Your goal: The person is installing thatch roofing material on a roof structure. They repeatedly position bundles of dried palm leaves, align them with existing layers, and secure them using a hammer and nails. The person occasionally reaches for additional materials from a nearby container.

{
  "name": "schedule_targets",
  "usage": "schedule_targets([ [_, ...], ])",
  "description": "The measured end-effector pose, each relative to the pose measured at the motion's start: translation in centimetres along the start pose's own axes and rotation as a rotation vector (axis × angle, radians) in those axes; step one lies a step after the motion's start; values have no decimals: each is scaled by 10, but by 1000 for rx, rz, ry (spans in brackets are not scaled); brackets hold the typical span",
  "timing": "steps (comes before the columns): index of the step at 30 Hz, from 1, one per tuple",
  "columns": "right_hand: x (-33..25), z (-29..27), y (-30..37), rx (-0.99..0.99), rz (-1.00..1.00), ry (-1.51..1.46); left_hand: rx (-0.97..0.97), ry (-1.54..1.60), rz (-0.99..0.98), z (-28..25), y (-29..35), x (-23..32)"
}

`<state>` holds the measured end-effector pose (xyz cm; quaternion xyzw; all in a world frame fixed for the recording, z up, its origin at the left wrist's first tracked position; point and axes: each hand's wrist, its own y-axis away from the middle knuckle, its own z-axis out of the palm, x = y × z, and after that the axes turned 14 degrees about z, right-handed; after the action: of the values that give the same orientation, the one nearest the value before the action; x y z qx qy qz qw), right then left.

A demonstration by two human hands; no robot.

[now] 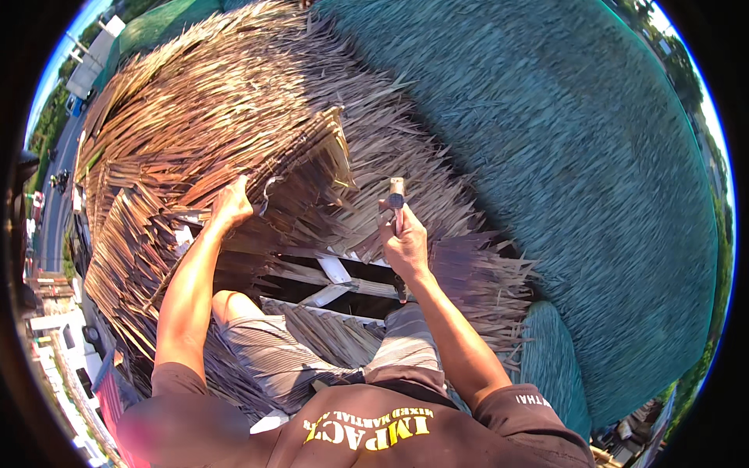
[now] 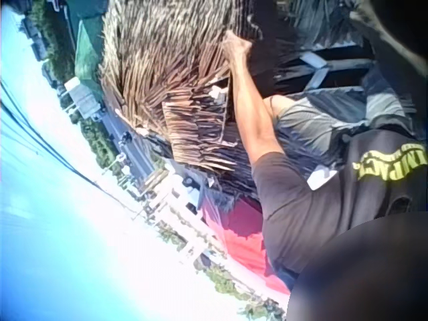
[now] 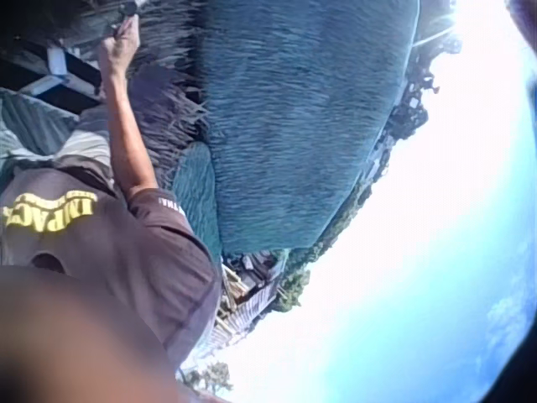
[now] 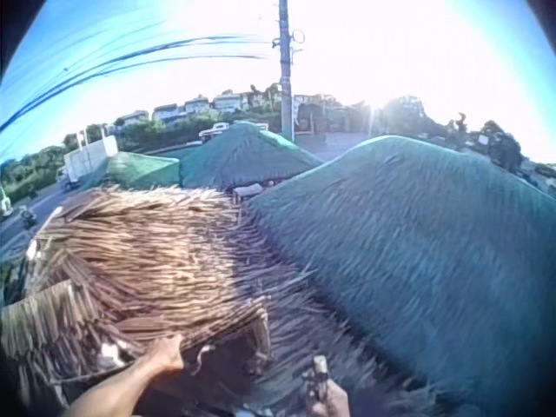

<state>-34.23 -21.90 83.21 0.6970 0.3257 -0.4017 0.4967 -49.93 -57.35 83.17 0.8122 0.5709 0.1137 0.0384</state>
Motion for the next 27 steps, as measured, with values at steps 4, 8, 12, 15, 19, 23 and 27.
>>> schedule_targets([
  [4, -42, -78, 14, 74, -495, 441, -191, -77, 369, -22, -12, 106],
  [8, -42, -120, -2, 120, -831, 888, -272, -83, 771, -23, -16, 215],
  [12, 20, -156, 7, -290, -248, 924, -348, -95, 1001, 1, -21, 288],
  [15, 76, -170, 29, -296, -34, 877, -483, -84, 1233, 39, -27, 323],
  [19, 127, -165, 65, -108, 77, 707, -639, -259, 1443, 74, -38, 368],
  [23, 159, -169, 92, 70, 215, 427, -655, -364, 1760, 82, -54, 429],
  [27, 189, -155, 96, 341, 151, 184, -592, -629, 1965, 85, -63, 493],
])
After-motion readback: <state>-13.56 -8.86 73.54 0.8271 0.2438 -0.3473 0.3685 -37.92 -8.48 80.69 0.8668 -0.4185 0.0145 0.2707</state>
